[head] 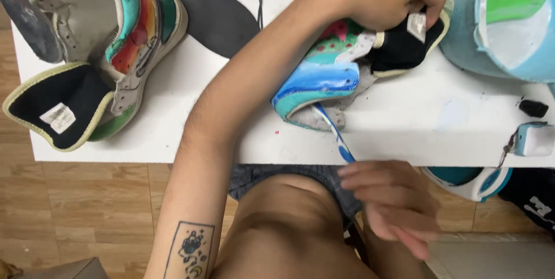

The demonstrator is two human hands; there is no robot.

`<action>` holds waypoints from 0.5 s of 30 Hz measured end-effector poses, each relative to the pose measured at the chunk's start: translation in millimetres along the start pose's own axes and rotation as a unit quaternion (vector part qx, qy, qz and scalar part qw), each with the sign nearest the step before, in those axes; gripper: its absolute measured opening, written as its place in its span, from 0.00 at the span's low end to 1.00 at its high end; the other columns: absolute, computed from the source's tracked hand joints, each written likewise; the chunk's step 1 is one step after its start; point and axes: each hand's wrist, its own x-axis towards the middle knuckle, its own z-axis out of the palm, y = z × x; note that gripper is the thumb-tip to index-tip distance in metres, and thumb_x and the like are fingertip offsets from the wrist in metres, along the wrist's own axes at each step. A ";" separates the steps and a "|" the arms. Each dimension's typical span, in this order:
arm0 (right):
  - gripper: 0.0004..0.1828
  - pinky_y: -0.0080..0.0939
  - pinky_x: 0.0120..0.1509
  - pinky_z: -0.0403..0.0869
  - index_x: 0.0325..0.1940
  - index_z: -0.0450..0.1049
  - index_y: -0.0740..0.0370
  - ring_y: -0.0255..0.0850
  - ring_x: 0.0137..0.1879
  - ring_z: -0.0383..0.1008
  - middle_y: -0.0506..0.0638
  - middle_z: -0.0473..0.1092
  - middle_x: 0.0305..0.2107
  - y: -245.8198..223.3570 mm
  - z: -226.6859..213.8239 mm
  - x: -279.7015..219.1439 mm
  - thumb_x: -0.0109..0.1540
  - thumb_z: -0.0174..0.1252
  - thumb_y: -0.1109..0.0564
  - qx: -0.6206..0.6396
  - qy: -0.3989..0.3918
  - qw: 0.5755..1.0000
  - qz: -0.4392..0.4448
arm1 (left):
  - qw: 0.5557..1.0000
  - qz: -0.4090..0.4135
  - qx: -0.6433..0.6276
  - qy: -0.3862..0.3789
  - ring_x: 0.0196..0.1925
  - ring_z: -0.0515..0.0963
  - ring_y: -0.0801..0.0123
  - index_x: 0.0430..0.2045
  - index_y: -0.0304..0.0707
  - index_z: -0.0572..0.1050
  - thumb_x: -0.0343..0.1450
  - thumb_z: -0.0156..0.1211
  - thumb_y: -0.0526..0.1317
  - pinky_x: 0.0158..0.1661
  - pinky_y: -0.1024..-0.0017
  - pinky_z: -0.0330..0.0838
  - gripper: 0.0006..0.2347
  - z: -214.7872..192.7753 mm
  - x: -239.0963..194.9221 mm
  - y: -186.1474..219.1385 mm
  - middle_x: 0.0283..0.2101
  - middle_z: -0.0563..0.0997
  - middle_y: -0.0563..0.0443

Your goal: Applying white liquid to the interior of a sneaker using a toothbrush

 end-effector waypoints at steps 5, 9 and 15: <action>0.22 0.35 0.55 0.77 0.52 0.79 0.58 0.38 0.49 0.82 0.45 0.79 0.44 -45.9 -46.1 -68.3 0.68 0.46 0.44 -0.210 -0.175 0.811 0.518 | 0.999 0.028 0.015 0.011 0.30 0.74 0.63 0.36 0.52 0.81 0.65 0.46 0.28 0.29 0.61 0.62 0.17 -1.2 4.5 -3.1 0.29 0.77 0.54; 0.30 0.44 0.15 0.67 0.28 0.65 0.55 0.37 0.12 0.66 0.44 0.60 0.08 6.9 29.7 -26.7 0.70 0.28 0.35 0.020 0.193 0.979 -0.065 | 0.996 0.092 0.000 0.021 0.31 0.74 0.62 0.37 0.44 0.76 0.67 0.45 0.25 0.31 0.62 0.61 0.14 9.4 4.4 -11.6 0.32 0.79 0.50; 0.06 0.40 0.34 0.74 0.26 0.64 0.62 0.43 0.23 0.56 0.51 0.61 0.18 -50.3 25.5 -12.2 0.54 0.54 0.66 0.023 -0.097 0.946 0.308 | 0.999 0.036 0.014 0.017 0.32 0.77 0.59 0.36 0.53 0.81 0.67 0.47 0.31 0.30 0.59 0.63 0.15 9.7 5.9 -14.2 0.31 0.82 0.53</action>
